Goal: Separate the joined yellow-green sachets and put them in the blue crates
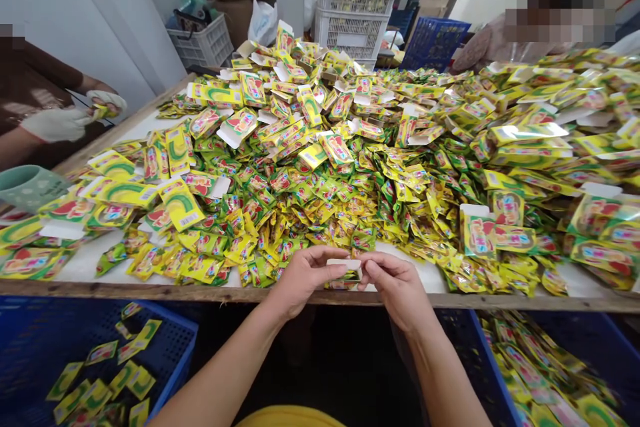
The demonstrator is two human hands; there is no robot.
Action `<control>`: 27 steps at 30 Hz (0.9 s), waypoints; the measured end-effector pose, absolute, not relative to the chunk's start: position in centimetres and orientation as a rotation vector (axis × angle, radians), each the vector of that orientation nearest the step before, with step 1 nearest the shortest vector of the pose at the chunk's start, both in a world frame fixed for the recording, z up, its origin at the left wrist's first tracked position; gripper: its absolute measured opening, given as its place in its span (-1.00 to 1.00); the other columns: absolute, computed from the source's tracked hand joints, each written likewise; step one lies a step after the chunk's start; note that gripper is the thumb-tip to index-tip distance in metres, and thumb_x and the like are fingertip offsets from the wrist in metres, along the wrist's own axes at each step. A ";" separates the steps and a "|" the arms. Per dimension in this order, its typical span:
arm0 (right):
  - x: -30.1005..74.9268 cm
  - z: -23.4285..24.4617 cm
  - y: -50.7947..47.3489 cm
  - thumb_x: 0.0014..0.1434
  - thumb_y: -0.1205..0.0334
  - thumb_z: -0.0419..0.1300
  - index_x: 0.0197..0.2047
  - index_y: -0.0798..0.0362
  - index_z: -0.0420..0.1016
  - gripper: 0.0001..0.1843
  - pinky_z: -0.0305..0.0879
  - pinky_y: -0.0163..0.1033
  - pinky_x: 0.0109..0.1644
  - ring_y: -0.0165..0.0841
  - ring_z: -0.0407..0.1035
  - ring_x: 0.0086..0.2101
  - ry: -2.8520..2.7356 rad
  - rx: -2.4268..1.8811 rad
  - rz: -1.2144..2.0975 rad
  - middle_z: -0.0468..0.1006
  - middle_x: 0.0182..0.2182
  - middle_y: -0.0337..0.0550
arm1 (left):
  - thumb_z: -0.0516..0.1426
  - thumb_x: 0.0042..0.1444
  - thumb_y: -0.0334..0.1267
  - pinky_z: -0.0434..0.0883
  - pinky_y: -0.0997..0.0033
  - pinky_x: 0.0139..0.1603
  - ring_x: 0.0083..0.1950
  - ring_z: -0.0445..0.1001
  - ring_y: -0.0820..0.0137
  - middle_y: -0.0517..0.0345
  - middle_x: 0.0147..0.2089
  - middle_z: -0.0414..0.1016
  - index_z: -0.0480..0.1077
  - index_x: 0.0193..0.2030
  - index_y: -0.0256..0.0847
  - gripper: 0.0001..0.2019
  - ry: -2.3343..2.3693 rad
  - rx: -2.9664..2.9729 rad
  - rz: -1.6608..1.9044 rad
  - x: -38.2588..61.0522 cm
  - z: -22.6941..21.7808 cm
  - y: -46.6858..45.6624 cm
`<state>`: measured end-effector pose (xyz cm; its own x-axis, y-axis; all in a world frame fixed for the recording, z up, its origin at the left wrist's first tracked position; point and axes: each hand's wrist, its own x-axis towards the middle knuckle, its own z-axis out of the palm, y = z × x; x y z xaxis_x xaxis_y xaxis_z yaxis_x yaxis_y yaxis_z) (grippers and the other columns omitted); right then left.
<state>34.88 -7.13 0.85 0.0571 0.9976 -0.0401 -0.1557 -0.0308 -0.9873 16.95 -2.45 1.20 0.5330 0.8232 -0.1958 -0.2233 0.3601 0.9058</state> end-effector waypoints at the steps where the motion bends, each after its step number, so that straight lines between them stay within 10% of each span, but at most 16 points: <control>1: 35.0 0.7 -7.1 0.10 0.16 0.32 -0.28 -0.02 0.61 -0.88 0.34 -0.31 -0.37 -0.47 0.37 -0.52 -1.031 -1.129 1.276 0.49 -0.48 -0.26 | 0.35 -0.06 -0.23 0.41 0.37 -0.07 -0.11 0.53 0.31 0.02 -0.13 0.61 0.55 -0.13 -0.26 -0.68 0.741 0.957 0.770 17.0 1.1 -2.4; 10: 34.8 2.7 -5.8 0.18 0.32 0.17 -0.07 -0.03 0.56 -0.73 0.32 -0.34 -0.45 -0.43 0.31 -0.42 -1.566 -1.270 0.982 0.40 -0.35 -0.18 | 0.37 -0.10 -0.23 0.41 0.41 -0.08 -0.16 0.51 0.37 0.06 -0.19 0.60 0.55 -0.20 -0.27 -0.70 0.700 0.962 0.867 18.2 0.7 -1.7; 27: 34.4 2.1 -3.9 -0.10 0.08 0.43 -0.33 0.06 0.65 -0.72 0.51 -0.28 -0.44 -0.36 0.49 -0.50 -1.075 -1.297 1.195 0.58 -0.46 -0.18 | 0.23 0.07 -0.28 0.46 0.41 -0.16 -0.20 0.56 0.33 0.05 -0.19 0.62 0.55 -0.13 -0.24 -0.79 0.901 1.312 1.060 18.3 0.8 -1.1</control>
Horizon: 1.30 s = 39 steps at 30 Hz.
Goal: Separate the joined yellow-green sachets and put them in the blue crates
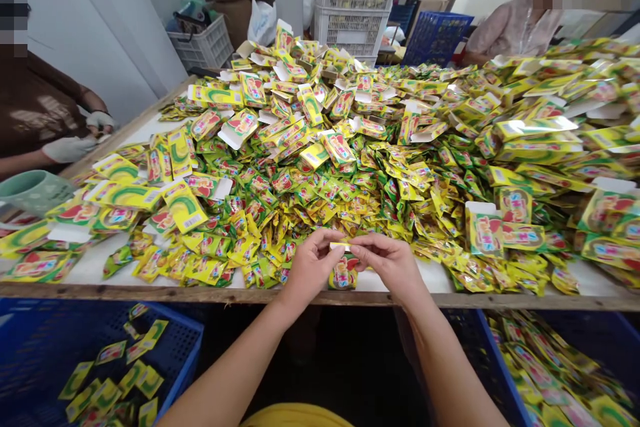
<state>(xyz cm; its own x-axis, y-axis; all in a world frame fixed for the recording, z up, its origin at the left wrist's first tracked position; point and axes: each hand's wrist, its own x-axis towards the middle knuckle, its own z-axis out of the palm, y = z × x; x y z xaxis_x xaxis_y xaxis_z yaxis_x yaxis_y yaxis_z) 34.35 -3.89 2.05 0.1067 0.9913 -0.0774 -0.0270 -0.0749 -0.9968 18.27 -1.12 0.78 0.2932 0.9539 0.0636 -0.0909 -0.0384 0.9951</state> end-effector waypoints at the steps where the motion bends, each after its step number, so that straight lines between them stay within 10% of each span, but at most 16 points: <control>1: 34.4 1.9 -3.9 -0.10 0.09 0.43 -0.33 0.06 0.65 -0.73 0.51 -0.29 -0.45 -0.37 0.48 -0.50 -1.073 -1.292 1.180 0.58 -0.47 -0.19 | 0.23 0.07 -0.27 0.46 0.40 -0.18 -0.23 0.55 0.33 0.05 -0.23 0.62 0.56 -0.17 -0.24 -0.81 0.908 1.333 1.074 18.2 0.8 -1.1; 7: 34.9 1.8 -4.2 -0.08 0.11 0.42 -0.37 0.06 0.63 -0.78 0.51 -0.27 -0.42 -0.39 0.48 -0.48 -1.141 -1.231 1.168 0.60 -0.40 -0.16 | 0.27 0.03 -0.29 0.45 0.26 0.04 -0.07 0.56 0.24 -0.03 -0.15 0.63 0.60 -0.29 -0.23 -0.88 0.835 1.358 1.076 17.9 0.6 -1.3; 15: 35.0 3.0 -4.2 -0.07 0.04 0.40 -0.38 0.07 0.59 -0.72 0.46 -0.30 -0.51 -0.44 0.40 -0.61 -1.148 -1.365 1.122 0.53 -0.56 -0.25 | 0.27 0.01 -0.24 0.47 0.37 -0.19 -0.25 0.57 0.28 0.02 -0.28 0.64 0.59 -0.30 -0.28 -0.84 0.972 1.313 0.955 18.2 2.0 -0.6; 39: 33.5 1.3 -6.6 0.20 0.26 0.21 -0.22 -0.08 0.59 -0.87 0.39 -0.11 -0.08 -0.25 0.43 -0.17 -1.599 -1.325 0.468 0.51 -0.24 -0.10 | 0.24 0.11 -0.31 0.45 0.30 0.07 -0.03 0.56 0.29 0.06 -0.06 0.62 0.56 -0.06 -0.07 -0.76 0.776 1.715 1.014 16.1 0.2 -1.9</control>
